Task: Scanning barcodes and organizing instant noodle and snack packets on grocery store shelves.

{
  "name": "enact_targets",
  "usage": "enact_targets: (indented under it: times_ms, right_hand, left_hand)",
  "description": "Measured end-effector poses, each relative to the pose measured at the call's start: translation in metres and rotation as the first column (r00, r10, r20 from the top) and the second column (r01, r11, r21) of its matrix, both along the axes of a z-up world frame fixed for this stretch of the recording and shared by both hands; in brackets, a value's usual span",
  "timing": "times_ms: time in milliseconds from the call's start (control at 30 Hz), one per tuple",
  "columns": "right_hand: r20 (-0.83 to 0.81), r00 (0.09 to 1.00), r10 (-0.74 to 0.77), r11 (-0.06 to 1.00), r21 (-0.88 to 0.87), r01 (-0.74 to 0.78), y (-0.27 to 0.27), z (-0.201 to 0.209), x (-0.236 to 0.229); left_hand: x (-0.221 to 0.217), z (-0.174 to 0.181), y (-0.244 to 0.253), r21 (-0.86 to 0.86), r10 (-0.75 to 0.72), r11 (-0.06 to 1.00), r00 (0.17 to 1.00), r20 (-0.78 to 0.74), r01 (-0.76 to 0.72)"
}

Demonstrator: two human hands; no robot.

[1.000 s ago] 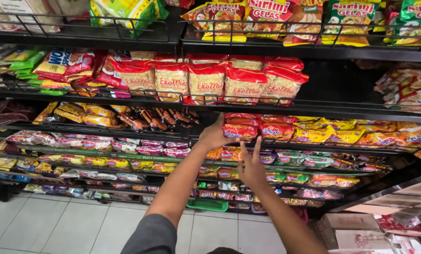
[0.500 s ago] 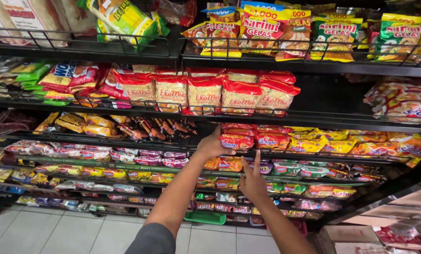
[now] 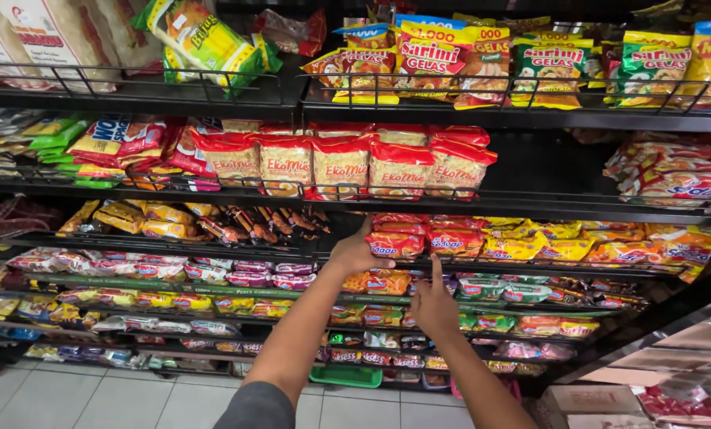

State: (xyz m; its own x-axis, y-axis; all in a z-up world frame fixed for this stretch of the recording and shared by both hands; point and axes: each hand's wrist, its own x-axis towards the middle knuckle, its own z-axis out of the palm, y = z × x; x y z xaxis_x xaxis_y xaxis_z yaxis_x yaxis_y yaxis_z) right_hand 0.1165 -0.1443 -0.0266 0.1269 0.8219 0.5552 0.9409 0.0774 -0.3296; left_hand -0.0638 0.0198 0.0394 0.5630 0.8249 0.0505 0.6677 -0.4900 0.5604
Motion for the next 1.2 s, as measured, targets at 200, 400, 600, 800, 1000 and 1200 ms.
enact_targets:
  times_ms: [200, 400, 600, 800, 1000, 1200]
  right_hand:
    - [0.022, 0.998, -0.058, 0.996, -0.068, 0.059, 0.001, 0.009, 0.0]
    - [-0.012, 0.997, -0.07, 0.997, -0.043, 0.07, 0.006, 0.0, -0.003]
    - [-0.025, 0.997, -0.067, 0.996, -0.054, 0.066, 0.004, 0.007, -0.004]
    - [-0.035, 0.998, -0.051, 0.998, -0.045, 0.049, 0.005, 0.004, -0.002]
    - [-0.02, 0.997, -0.072, 0.997, -0.041, 0.071, 0.004, 0.006, -0.008]
    - [-0.013, 0.993, -0.121, 0.989, -0.084, 0.119, 0.011, -0.002, -0.012]
  left_hand:
    - [0.001, -0.007, 0.004, 0.026, 0.009, 1.0, 0.999, -0.036, -0.008]
    - [0.002, -0.015, 0.009, 0.038, 0.0, 0.999, 1.0, -0.024, 0.001]
    - [0.0, -0.001, -0.002, 0.037, 0.016, 0.999, 1.0, -0.006, -0.016]
    - [-0.001, -0.012, 0.004, 0.114, -0.021, 0.993, 0.999, 0.03, 0.018]
    - [-0.001, -0.014, 0.005, 0.089, -0.038, 0.995, 0.998, -0.045, 0.042]
    - [0.008, -0.032, 0.015, 0.206, -0.054, 0.976, 0.997, -0.049, 0.063]
